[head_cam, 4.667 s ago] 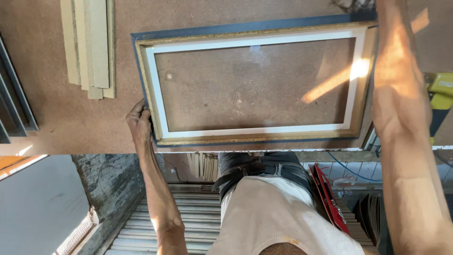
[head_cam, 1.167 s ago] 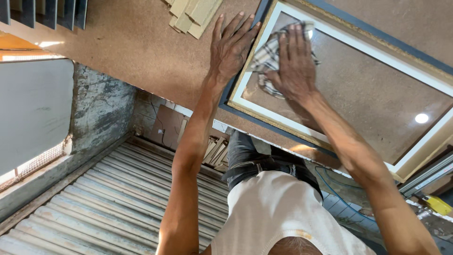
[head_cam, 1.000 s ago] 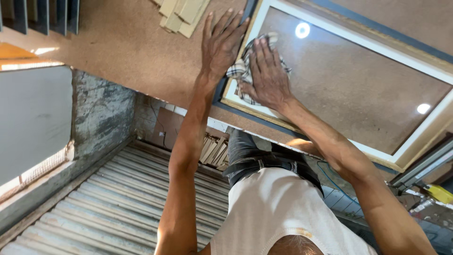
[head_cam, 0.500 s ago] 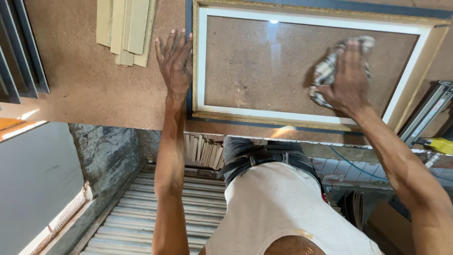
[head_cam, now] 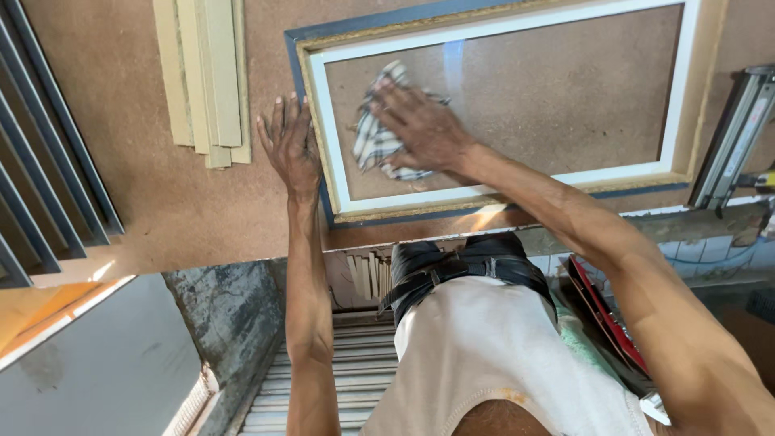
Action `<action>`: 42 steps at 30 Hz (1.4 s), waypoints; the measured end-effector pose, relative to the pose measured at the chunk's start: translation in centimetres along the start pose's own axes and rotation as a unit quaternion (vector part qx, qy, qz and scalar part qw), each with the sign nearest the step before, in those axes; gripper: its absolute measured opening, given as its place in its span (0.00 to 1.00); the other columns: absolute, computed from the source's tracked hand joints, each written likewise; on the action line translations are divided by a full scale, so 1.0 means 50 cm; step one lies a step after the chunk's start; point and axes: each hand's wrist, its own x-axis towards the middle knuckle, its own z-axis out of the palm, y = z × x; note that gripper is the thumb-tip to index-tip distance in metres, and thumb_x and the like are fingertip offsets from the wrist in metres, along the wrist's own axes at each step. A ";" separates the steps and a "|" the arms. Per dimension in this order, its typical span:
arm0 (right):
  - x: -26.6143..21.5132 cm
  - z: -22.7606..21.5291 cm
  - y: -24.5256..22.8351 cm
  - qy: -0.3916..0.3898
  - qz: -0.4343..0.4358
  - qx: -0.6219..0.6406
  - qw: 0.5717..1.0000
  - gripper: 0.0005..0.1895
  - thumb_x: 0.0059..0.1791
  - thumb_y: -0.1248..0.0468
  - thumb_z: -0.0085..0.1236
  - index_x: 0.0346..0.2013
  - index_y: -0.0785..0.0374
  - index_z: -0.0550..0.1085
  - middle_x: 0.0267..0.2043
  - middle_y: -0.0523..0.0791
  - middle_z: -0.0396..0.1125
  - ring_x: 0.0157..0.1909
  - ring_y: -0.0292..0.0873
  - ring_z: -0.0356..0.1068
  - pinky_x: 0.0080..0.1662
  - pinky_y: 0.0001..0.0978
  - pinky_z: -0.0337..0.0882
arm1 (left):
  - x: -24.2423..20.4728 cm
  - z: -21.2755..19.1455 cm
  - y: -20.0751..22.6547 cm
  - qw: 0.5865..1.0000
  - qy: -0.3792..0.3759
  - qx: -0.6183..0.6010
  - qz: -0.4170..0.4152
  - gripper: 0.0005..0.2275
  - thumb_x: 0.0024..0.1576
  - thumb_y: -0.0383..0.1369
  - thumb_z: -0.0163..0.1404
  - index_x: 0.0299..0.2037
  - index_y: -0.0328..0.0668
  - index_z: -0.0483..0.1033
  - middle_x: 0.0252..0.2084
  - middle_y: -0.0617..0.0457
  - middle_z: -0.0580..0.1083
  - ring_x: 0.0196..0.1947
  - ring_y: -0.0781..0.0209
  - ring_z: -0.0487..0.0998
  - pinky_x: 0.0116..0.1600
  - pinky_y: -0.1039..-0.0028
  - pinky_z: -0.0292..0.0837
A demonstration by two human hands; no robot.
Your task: The person assembles picture frames by attaching metal strips to a cardboard backing using a pneumatic nail gun. They then place a framed picture with glass over the backing, wipe the glass with a cloth, and repeat the process for multiple frames.
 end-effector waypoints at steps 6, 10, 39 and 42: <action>-0.331 -0.171 0.129 -0.014 0.398 -0.130 0.908 0.56 0.57 0.31 0.35 0.79 0.76 0.39 0.81 0.69 0.31 0.83 0.68 0.30 0.80 0.65 0.37 | 0.010 0.000 -0.005 1.000 0.007 -0.008 0.007 0.13 0.66 0.34 0.52 0.60 0.52 0.78 0.64 0.54 0.75 0.72 0.52 0.63 0.77 0.48 0.40; -0.394 -0.183 0.073 -0.017 0.589 -0.075 0.805 0.55 0.58 0.32 0.25 0.73 0.85 0.35 0.74 0.79 0.26 0.77 0.79 0.25 0.76 0.66 0.31 | 0.000 0.003 -0.007 1.000 0.004 -0.007 0.004 0.13 0.66 0.32 0.52 0.61 0.49 0.77 0.64 0.52 0.74 0.72 0.50 0.64 0.77 0.48 0.40; -0.109 -0.090 0.150 -0.071 0.061 -0.030 0.995 0.59 0.53 0.25 0.25 0.74 0.80 0.51 0.78 0.67 0.35 0.81 0.66 0.36 0.77 0.59 0.37 | 0.025 0.004 -0.002 1.000 0.002 0.003 0.002 0.13 0.69 0.33 0.47 0.61 0.46 0.77 0.64 0.48 0.74 0.72 0.50 0.65 0.77 0.45 0.40; 0.026 -0.031 0.053 -0.108 0.030 -0.005 0.994 0.58 0.52 0.25 0.26 0.73 0.76 0.51 0.78 0.65 0.36 0.80 0.64 0.35 0.76 0.57 0.36 | -0.001 0.008 -0.017 1.000 0.005 0.004 -0.003 0.12 0.69 0.33 0.46 0.61 0.50 0.77 0.64 0.52 0.74 0.72 0.52 0.64 0.77 0.47 0.40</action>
